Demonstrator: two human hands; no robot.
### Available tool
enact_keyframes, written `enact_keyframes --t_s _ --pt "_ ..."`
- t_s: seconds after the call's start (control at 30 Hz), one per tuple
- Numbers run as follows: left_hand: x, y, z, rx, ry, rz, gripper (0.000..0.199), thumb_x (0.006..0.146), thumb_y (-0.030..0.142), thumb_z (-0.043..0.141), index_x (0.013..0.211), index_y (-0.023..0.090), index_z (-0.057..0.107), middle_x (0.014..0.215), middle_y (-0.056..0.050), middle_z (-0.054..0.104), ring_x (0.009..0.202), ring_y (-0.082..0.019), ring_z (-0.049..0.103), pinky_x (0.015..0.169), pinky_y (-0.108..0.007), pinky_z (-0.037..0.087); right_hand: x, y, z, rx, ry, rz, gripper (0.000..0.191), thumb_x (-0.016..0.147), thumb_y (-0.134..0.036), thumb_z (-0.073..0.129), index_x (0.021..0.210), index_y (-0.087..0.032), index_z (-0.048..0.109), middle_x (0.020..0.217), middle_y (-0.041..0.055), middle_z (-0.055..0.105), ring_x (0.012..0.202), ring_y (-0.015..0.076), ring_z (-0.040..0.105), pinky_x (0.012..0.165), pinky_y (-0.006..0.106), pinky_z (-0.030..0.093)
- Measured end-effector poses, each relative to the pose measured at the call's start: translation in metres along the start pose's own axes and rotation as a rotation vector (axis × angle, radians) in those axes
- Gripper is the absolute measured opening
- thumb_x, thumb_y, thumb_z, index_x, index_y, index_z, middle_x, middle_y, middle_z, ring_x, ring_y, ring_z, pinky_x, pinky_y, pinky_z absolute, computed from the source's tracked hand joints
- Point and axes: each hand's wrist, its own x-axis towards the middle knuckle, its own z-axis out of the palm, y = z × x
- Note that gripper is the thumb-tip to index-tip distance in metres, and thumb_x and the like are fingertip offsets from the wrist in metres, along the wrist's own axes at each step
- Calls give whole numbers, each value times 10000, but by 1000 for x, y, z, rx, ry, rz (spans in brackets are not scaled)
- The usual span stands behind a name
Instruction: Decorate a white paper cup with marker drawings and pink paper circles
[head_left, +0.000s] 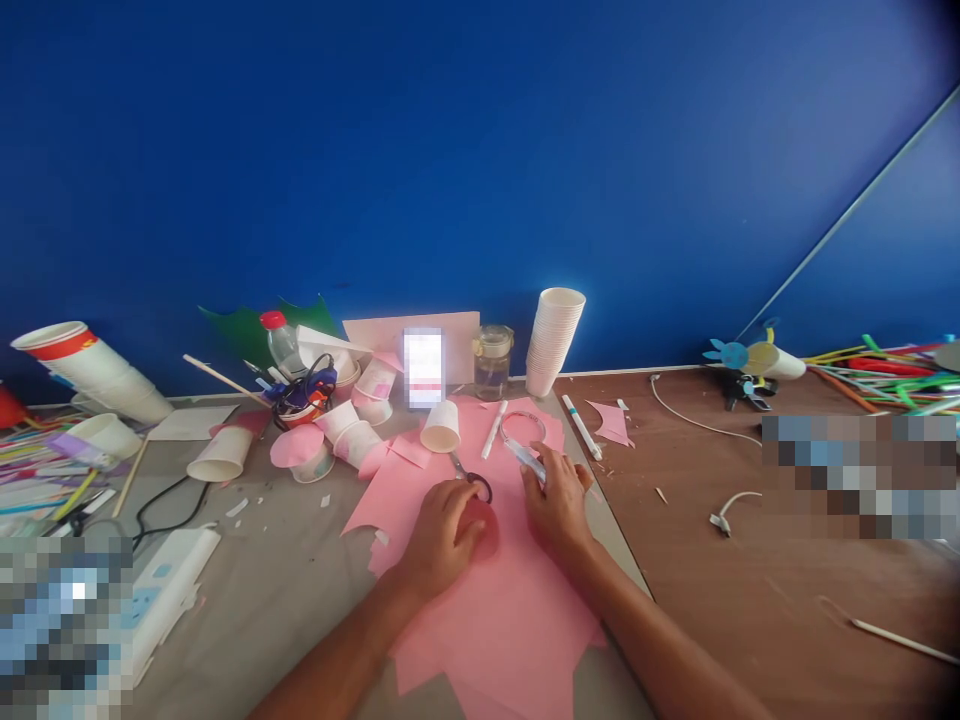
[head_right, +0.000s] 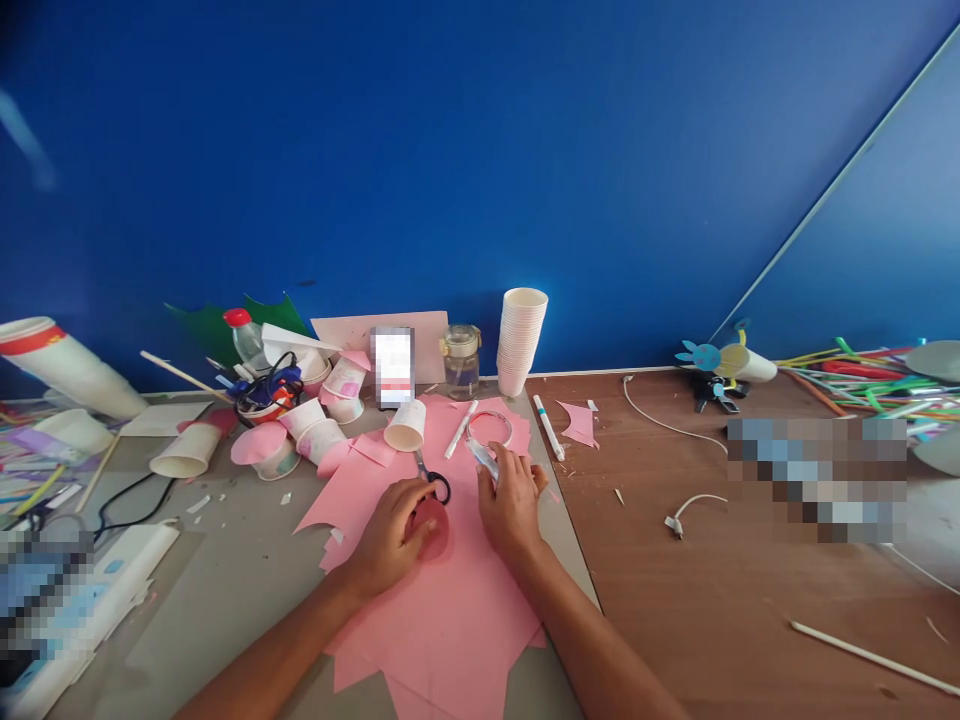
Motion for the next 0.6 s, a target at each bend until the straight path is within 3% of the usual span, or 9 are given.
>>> enact_keyframes --t_s 0.17,0.3,0.4,0.47,0.6 --pt "4 1 2 1 15 25 203 838 114 447 868 217 618 927 -68 616 925 -225 553 840 -403 463 -2 4 4 -56 -41 -40 267 812 -179 491 1070 -191 560 895 78 660 870 253 536 840 430 265" --pt "5 5 -2 -94 101 -1 193 841 120 449 810 219 611 903 -56 586 883 -202 555 791 -351 470 0 1 -3 -49 34 -65 307 808 -233 527 1109 -182 553 991 116 602 941 290 498 857 480 287" --pt "5 7 -7 -152 242 -29 165 853 153 453 834 219 603 865 -37 537 816 -178 552 731 -312 469 -3 -12 -13 228 20 -164 273 856 -286 496 1101 -174 543 1018 124 559 945 271 505 830 447 365" --pt "4 8 -11 -182 317 -38 139 864 176 455 852 218 587 828 -21 528 776 -168 544 705 -299 458 -9 -24 -19 541 -122 -200 245 898 -309 441 1082 -180 540 964 94 542 824 208 532 749 372 434" --pt "4 7 -15 -268 370 -74 94 871 208 467 861 218 560 808 -14 563 766 -167 551 701 -292 447 -26 -49 -26 965 -396 -9 327 892 -465 456 1094 -219 534 1001 68 553 872 198 560 792 359 474"
